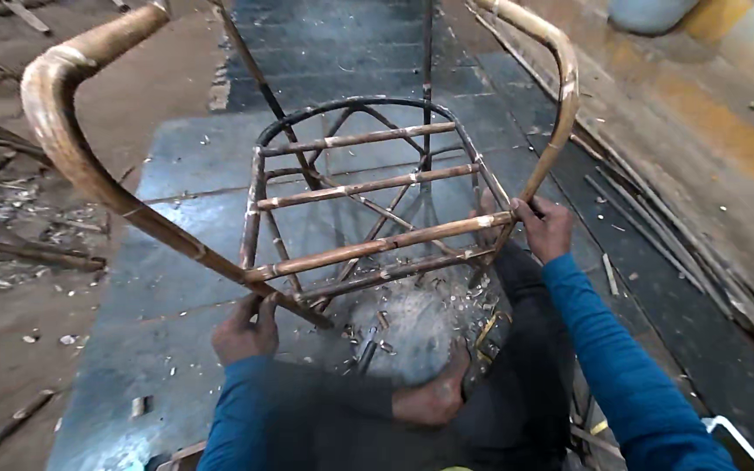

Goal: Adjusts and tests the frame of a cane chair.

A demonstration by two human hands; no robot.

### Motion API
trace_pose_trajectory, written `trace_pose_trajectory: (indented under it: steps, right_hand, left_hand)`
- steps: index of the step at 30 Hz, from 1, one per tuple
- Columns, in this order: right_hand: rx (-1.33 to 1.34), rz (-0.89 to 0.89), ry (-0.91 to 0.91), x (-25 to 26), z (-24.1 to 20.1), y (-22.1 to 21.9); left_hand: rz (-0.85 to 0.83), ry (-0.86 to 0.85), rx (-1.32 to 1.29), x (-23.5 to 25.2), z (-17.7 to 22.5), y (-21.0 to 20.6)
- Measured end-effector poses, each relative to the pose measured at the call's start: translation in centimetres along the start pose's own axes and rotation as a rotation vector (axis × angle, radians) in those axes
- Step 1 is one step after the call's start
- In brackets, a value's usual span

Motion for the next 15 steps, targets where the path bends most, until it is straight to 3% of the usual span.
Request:
trace_pose_trajectory:
  steps: [3,6,15]
  right_hand:
    - [0.049,-0.008,0.032,-1.9,0.1,1.0]
    - [0.079,0.012,0.059,-3.1,0.3,0.9]
    - [0.048,0.034,0.067,-2.4,0.0,0.6]
  left_hand:
    - [0.028,-0.060,-0.047,-1.5,-0.5,0.8]
    - [0.033,-0.005,-0.078,-2.5,0.1,1.0]
    - [0.013,0.004,-0.009,-1.6,0.1,0.9]
Point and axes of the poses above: each hand's wrist, its own x-axis towards the middle knuckle, its own y-axis out of the back of the hand, z = x × y, the point moved 3 cm from there along x, towards the middle knuckle, and after that the axes turned 14 degrees about -x, right-handed, at the moved point
